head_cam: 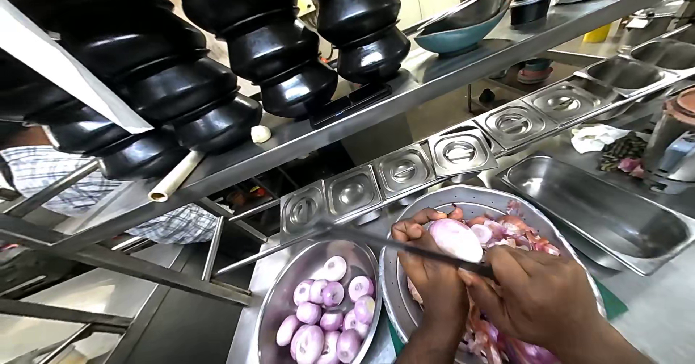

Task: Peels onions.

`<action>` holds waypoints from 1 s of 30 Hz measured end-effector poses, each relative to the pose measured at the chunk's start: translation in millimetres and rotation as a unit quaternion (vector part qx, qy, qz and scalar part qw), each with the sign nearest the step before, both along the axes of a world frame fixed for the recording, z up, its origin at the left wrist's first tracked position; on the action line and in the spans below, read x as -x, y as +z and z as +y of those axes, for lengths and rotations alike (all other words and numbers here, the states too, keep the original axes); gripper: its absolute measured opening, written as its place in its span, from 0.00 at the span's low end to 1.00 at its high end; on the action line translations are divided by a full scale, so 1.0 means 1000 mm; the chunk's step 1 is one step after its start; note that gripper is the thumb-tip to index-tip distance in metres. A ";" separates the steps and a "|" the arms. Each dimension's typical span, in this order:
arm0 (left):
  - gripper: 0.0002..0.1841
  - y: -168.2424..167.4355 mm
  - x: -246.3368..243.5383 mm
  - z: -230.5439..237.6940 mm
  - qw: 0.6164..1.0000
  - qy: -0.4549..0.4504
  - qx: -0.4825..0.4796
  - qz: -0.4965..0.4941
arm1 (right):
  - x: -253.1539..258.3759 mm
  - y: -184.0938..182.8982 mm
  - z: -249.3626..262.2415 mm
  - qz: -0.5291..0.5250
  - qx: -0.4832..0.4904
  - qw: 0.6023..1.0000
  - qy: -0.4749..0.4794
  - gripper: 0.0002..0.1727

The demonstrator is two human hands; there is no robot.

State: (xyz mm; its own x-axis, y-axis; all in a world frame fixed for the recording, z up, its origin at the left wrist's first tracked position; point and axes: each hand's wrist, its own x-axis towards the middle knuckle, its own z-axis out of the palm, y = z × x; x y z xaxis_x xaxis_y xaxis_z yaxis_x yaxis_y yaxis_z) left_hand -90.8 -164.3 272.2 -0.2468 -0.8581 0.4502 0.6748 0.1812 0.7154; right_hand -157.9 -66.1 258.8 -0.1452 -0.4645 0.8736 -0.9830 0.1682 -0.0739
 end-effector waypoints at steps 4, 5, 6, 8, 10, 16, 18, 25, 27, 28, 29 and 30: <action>0.15 0.001 0.000 -0.010 0.993 -0.027 -0.095 -0.057 | 0.009 -0.007 0.008 -0.030 -0.024 0.998 0.051 0.33; 0.16 0.003 -0.002 -0.012 0.989 -0.037 -0.112 -0.086 | 0.014 -0.007 0.011 -0.061 -0.037 0.996 0.044 0.35; 0.18 0.004 -0.002 -0.014 0.985 -0.031 -0.128 -0.113 | 0.019 -0.006 0.013 -0.086 -0.049 0.995 0.032 0.38; 0.18 0.003 -0.002 -0.017 0.977 -0.028 -0.132 -0.165 | 0.027 -0.005 0.016 -0.101 -0.062 0.993 0.011 0.40; 0.18 0.003 -0.004 -0.017 0.971 -0.057 -0.131 -0.190 | 0.031 -0.002 0.016 -0.092 -0.063 0.994 -0.003 0.40; 0.10 0.004 -0.016 -0.014 0.963 -0.143 -0.097 -0.207 | 0.036 0.005 0.014 -0.142 -0.043 0.989 0.019 0.32; 0.10 0.006 -0.018 -0.015 0.965 -0.141 -0.075 -0.208 | 0.038 0.006 0.016 -0.158 -0.045 0.985 0.041 0.33; 0.10 0.014 -0.022 -0.017 0.959 -0.061 0.157 -0.230 | 0.038 0.010 0.023 -0.090 -0.058 0.992 0.068 0.38; 0.12 0.017 -0.023 -0.017 0.955 -0.069 0.179 -0.225 | 0.036 0.011 0.025 -0.076 -0.059 0.993 0.062 0.38; 0.14 0.018 -0.024 -0.017 0.954 -0.076 0.186 -0.224 | 0.036 0.011 0.025 -0.072 -0.059 0.994 0.063 0.38; 0.14 0.018 -0.024 -0.017 0.953 -0.084 0.192 -0.220 | 0.036 0.011 0.026 -0.069 -0.060 0.994 0.064 0.38; 0.14 0.017 -0.024 -0.018 0.953 -0.091 0.196 -0.212 | 0.035 0.011 0.026 -0.066 -0.062 0.994 0.064 0.38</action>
State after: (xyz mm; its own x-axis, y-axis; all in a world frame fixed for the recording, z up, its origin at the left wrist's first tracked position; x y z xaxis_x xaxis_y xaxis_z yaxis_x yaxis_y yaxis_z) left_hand -66.6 -181.8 289.7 -0.6063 -0.5702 0.5543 0.3866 0.3977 0.8321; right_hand -193.3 -39.7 269.9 -0.1866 -0.5900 0.7856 -0.9802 0.0579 -0.1893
